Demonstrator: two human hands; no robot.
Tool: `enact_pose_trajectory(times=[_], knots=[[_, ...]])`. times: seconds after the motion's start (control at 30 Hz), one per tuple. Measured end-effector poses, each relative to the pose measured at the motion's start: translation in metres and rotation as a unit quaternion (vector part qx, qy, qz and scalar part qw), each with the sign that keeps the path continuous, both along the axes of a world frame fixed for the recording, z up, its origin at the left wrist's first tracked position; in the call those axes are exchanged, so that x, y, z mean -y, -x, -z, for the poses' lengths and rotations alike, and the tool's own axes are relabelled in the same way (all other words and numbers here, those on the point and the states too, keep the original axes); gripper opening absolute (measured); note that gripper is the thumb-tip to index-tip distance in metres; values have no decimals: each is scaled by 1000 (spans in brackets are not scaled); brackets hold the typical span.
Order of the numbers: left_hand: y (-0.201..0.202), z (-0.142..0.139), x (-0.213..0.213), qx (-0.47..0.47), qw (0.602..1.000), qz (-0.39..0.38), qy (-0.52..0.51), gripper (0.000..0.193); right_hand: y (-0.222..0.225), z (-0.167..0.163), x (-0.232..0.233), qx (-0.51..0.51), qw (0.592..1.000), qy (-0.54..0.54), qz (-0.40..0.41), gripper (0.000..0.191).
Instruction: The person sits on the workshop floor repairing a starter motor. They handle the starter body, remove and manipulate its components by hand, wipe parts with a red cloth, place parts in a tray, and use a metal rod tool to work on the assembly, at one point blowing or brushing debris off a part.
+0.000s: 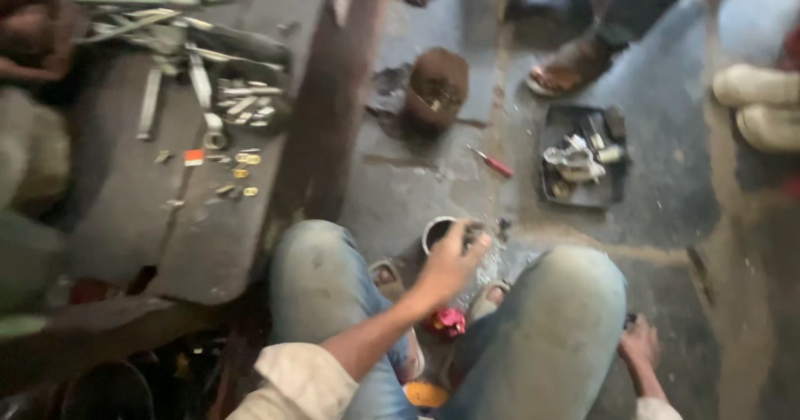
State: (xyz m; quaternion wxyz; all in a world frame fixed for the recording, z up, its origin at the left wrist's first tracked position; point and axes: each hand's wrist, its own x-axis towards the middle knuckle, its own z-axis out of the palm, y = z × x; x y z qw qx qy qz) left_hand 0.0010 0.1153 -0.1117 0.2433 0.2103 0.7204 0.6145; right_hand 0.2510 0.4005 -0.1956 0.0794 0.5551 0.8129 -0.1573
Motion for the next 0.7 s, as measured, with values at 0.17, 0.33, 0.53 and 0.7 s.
enact_pose_trajectory(times=[0.17, 0.33, 0.53, 0.7], knots=[[-15, -7, -11, 88, 987, 90, 102, 58, 80, -48, -17, -228, 960, -69, -150, 99], [-24, 2, -13, 10, 971, 207, 122, 68, 272, -161, -7, -191, 896, -168, -364, 77], [-7, 13, -14, 54, 952, 244, 176, 78, 529, -300, 100, -449, 676, -124, -571, 79], [7, 10, -21, 61, 961, 218, 161, 77, 715, -342, 232, -243, 752, 10, -613, 52]])
